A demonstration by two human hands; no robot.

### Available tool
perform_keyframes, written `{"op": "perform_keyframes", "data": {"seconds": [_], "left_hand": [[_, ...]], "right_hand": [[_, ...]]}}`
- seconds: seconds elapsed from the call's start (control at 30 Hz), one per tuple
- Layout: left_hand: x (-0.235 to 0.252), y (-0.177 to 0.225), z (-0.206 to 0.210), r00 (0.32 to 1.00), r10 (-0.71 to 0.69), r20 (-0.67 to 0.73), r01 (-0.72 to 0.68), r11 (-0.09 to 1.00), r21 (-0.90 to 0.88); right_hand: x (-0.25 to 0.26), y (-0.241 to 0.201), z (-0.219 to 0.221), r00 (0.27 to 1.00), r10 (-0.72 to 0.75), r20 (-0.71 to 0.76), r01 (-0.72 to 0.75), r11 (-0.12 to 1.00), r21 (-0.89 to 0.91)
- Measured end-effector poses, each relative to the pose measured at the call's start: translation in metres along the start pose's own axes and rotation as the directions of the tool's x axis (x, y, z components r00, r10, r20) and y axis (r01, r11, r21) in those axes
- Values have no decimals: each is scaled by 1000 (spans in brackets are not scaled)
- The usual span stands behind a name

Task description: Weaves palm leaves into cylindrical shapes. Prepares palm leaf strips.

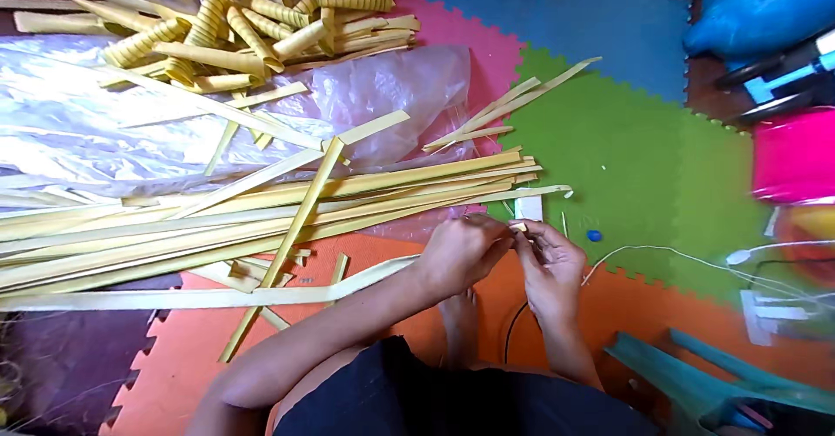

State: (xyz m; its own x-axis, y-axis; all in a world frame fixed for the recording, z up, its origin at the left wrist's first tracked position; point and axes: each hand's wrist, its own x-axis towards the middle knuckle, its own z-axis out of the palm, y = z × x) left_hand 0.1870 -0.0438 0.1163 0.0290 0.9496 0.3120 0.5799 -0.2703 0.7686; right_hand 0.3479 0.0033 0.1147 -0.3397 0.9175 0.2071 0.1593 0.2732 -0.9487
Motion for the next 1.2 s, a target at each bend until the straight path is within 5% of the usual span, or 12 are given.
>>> {"op": "perform_keyframes", "data": {"seconds": [0.1, 0.27, 0.33, 0.4, 0.5, 0.67, 0.77, 0.87, 0.93, 1.0, 1.1, 1.2], "left_hand": [[4, 0, -10, 955, -259, 143, 290, 919, -266], [-3, -7, -8, 908, -324, 265, 412, 807, -423], [-4, -6, -9, 830, -350, 434, 554, 608, -569], [-5, -2, -13, 750, -342, 566, 661, 386, -643], [0, 8, -20, 713, -362, 600, 696, 266, -667], [1, 3, -24, 733, -311, 605, 676, 241, -696], [0, -3, -27, 763, -293, 576, 646, 326, -690], [1, -7, -24, 808, -307, 503, 586, 503, -635], [3, -6, -19, 833, -335, 441, 551, 582, -598], [5, -1, -16, 800, -402, 445, 600, 540, -591], [9, 1, -25, 707, -479, 520, 702, 384, -600], [2, -13, -27, 748, -426, 509, 663, 452, -596]], "right_hand": [[-6, 5, 4, 999, -30, -21, 31, 999, 39], [-18, 8, 9, 949, 312, -50, -278, 900, 337], [-23, 14, 9, 973, 165, -159, -118, 956, 268], [-24, 22, 3, 964, -159, -212, 166, 986, 14], [-26, 23, 1, 899, -422, -117, 380, 884, -272], [-24, 25, 0, 853, -521, 21, 495, 798, -344], [-20, 26, -6, 866, -494, 81, 494, 817, -296], [-7, 11, -12, 981, -160, 108, 174, 976, -135], [2, 5, -11, 989, 45, 143, -48, 999, 14], [1, 7, -3, 998, -34, 55, 37, 998, -41], [-10, 9, 8, 937, -345, 43, 336, 868, -366], [-16, 13, 11, 912, -383, 145, 408, 823, -395]]}}
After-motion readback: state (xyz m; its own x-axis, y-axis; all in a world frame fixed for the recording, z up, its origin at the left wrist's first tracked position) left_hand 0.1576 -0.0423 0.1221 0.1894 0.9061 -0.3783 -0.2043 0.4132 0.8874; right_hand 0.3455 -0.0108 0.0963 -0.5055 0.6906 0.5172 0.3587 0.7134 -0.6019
